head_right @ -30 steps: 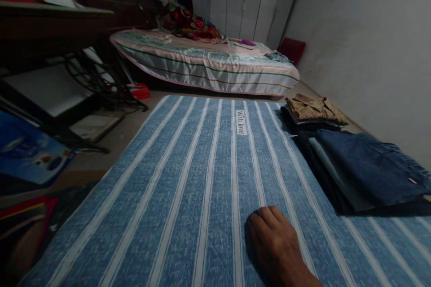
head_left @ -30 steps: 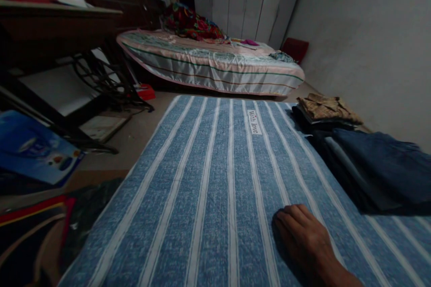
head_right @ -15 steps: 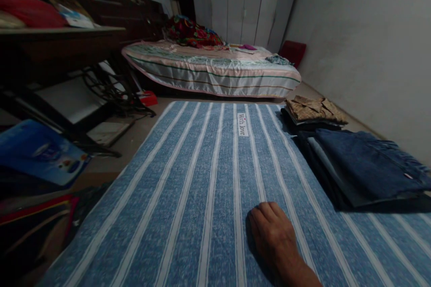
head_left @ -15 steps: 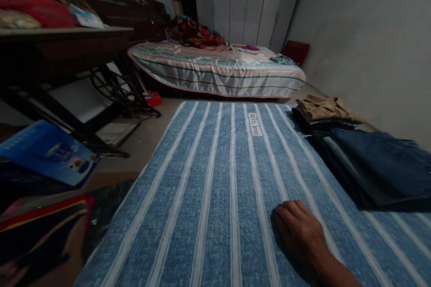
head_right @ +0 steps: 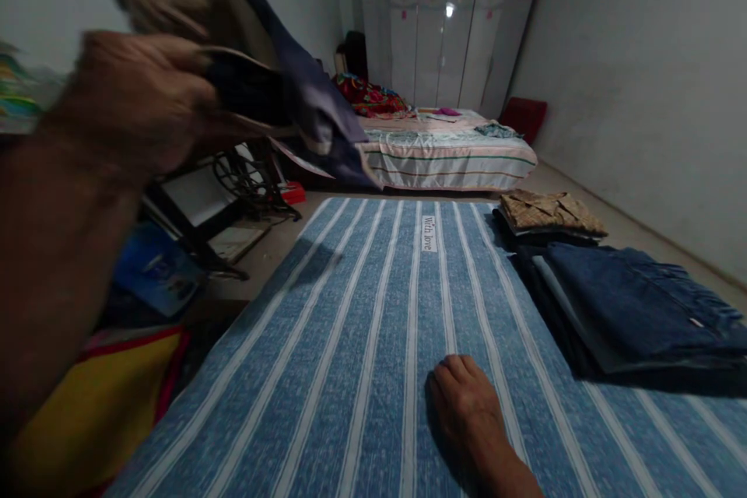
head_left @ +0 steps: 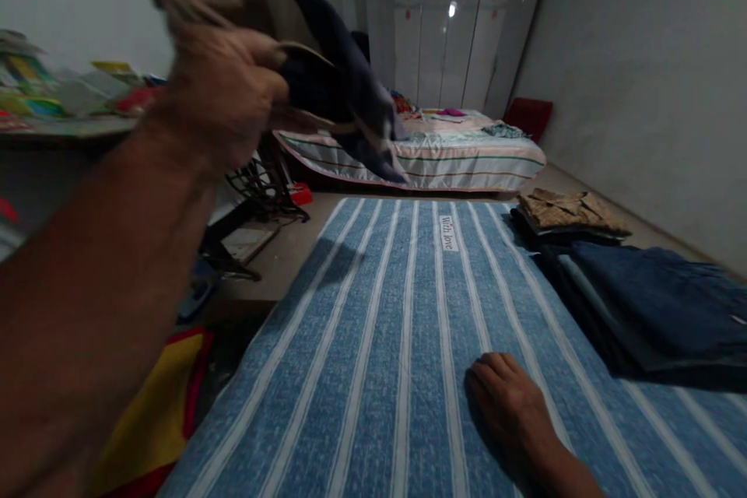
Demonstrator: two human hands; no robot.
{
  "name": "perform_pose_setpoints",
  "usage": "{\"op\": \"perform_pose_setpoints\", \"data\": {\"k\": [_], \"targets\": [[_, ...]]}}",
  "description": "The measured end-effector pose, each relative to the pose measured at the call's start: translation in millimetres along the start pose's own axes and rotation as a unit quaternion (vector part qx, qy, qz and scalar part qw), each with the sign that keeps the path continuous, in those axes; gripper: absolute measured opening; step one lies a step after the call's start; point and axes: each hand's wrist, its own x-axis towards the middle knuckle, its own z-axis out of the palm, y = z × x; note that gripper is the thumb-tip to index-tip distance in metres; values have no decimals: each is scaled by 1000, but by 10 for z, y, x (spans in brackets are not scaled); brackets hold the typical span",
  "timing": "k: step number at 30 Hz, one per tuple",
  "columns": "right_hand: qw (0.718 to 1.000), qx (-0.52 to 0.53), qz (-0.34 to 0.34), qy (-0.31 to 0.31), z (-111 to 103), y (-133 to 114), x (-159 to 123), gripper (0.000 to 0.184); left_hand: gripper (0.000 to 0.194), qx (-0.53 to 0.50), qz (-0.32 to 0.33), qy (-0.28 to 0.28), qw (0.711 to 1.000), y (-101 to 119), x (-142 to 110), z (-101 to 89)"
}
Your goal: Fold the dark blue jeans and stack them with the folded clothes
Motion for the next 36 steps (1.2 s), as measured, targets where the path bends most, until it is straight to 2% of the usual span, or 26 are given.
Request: {"op": "perform_pose_setpoints", "data": {"k": [2, 4, 8, 11, 14, 16, 18, 20, 21, 22, 24, 25, 27, 30, 31, 33, 34, 36], "targets": [[999, 46, 8, -8, -55, 31, -10, 18, 33, -43, 90, -38, 994, 113, -67, 183], [993, 108, 41, -7, -124, 52, -16, 18, 37, -86, 120, -63, 987, 133, -144, 368], [960, 228, 160, -10, -248, 90, -22, 22, 33, -127, 58, -86, 987, -16, -321, 633], [925, 301, 233, 19, -287, 131, -34, 25, 32, -155, -3, -122, 980, -198, -419, 755], [892, 365, 266, 42, -301, 114, -41, 37, 29, -165, -50, -120, 978, -347, -468, 834], [884, 392, 254, 21, -317, 22, -14, 54, 25, -168, -70, -110, 977, -401, -494, 860], [892, 393, 226, -13, -321, -134, 58, 70, 20, -176, -77, -108, 975, -413, -532, 869], [909, 365, 194, -51, -274, -312, 173, 77, 16, -190, -74, -122, 971, -392, -585, 869], [919, 345, 179, -70, -224, -390, 242, 72, 14, -195, -70, -131, 969, -374, -613, 867], [928, 321, 164, -90, -157, -452, 314, 61, 13, -199, -66, -139, 968, -355, -640, 864], [942, 278, 143, -119, -4, -508, 452, 27, 12, -199, -57, -145, 967, -325, -677, 852], [945, 269, 140, -126, 64, -503, 512, 16, 12, -198, -50, -142, 969, -320, -683, 841], [942, 276, 150, -121, 140, -450, 596, 17, 13, -194, -34, -129, 972, -339, -670, 805], [935, 293, 164, -117, 80, -377, 617, 16, 15, -197, -19, -101, 975, -421, -623, 733], [938, 283, 155, -125, 38, -381, 599, 20, 15, -199, -20, -92, 975, -449, -612, 711], [953, 239, 110, -149, -20, -437, 540, 40, 14, -201, -26, -77, 976, -488, -612, 682], [961, 208, 86, -158, -23, -480, 506, 41, 13, -200, -27, -73, 977, -496, -622, 676], [972, 166, 62, -156, 26, -555, 453, 22, 12, -192, -21, -69, 979, -499, -648, 677]]}}
